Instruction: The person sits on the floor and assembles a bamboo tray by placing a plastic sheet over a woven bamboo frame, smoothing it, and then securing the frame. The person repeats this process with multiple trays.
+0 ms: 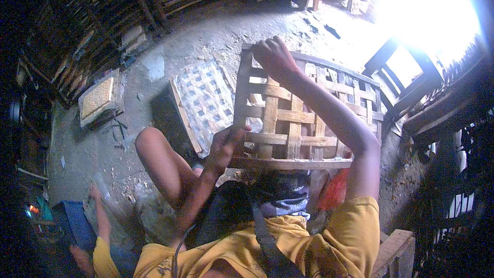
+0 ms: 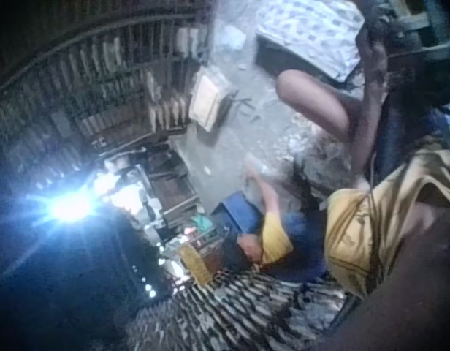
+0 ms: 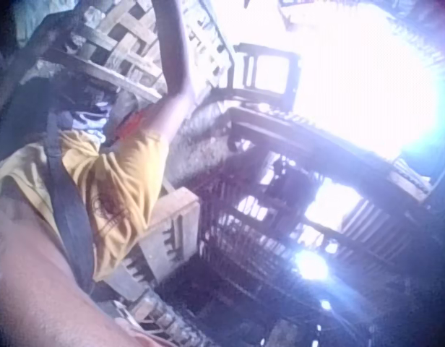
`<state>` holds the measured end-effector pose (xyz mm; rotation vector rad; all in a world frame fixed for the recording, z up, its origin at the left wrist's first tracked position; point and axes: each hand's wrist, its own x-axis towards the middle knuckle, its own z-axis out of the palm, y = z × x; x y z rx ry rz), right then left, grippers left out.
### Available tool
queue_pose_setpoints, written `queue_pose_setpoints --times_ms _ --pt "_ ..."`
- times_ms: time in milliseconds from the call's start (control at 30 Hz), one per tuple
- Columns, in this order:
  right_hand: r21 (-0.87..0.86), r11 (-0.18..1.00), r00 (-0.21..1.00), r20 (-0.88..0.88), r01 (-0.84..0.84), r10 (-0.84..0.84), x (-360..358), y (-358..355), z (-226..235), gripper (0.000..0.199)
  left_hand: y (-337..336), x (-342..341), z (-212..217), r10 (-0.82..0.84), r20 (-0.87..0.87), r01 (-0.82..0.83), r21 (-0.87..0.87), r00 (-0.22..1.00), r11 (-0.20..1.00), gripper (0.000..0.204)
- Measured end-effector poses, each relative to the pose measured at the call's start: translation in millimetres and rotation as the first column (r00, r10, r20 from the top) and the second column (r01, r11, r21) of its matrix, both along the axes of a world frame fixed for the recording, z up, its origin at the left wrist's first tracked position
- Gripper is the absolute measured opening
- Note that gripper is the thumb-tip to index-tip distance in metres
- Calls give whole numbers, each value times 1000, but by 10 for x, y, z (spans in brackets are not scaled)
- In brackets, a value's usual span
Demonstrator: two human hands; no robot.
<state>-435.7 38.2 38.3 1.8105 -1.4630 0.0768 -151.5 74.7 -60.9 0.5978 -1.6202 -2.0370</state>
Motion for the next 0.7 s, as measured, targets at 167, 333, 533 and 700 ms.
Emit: queue_pose_setpoints --times_ms 167,333,533,700 --pt "-37 986 982 -102 -162 157 -45 -68 -112 27 -37 147 -17 15 -8 -15 -23 1000 1000 34" --pt "-55 964 932 248 -259 264 -173 21 -137 21 11 118 115 19 -110 -12 59 994 998 31" --pt "-161 970 849 472 -182 238 -117 202 41 18 4 109 48 25 -115 -30 -40 993 999 31" --pt "73 997 775 631 -7 -40 123 138 148 40 6 154 73 9 -67 -4 87 998 996 33"
